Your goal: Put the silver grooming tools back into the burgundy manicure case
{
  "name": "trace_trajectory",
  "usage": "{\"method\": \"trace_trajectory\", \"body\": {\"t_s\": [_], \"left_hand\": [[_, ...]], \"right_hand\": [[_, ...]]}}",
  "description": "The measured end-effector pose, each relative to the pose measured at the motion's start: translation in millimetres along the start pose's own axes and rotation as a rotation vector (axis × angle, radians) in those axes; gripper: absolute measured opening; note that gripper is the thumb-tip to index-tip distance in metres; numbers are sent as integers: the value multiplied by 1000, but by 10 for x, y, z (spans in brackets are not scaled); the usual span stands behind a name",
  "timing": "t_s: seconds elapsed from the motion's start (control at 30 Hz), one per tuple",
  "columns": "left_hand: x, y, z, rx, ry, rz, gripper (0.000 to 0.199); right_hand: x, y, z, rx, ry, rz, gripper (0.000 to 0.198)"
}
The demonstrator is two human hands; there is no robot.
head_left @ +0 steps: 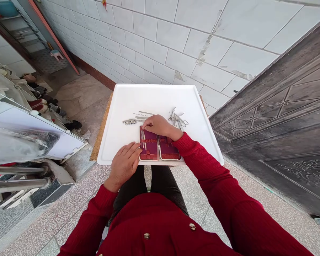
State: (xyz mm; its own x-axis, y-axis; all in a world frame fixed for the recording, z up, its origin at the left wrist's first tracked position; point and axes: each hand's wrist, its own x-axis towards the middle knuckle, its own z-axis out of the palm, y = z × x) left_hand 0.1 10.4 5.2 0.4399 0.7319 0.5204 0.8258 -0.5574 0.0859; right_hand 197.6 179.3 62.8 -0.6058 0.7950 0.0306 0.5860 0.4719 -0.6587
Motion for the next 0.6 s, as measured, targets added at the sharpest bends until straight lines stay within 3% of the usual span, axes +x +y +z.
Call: {"method": "trace_trajectory", "body": {"t_s": [0.17,0.27,0.6], "left_hand": [[3,0,-4,-3,3,2,31],[-1,-4,1,-1,-9,-2,33],[-16,-9,10,-10,-26,-18,33]], "right_hand": [[39,116,-48,-8,176,80,22],[92,158,-106,-140,196,138,21],[476,-79,-153,-676,-68,119,29]]}}
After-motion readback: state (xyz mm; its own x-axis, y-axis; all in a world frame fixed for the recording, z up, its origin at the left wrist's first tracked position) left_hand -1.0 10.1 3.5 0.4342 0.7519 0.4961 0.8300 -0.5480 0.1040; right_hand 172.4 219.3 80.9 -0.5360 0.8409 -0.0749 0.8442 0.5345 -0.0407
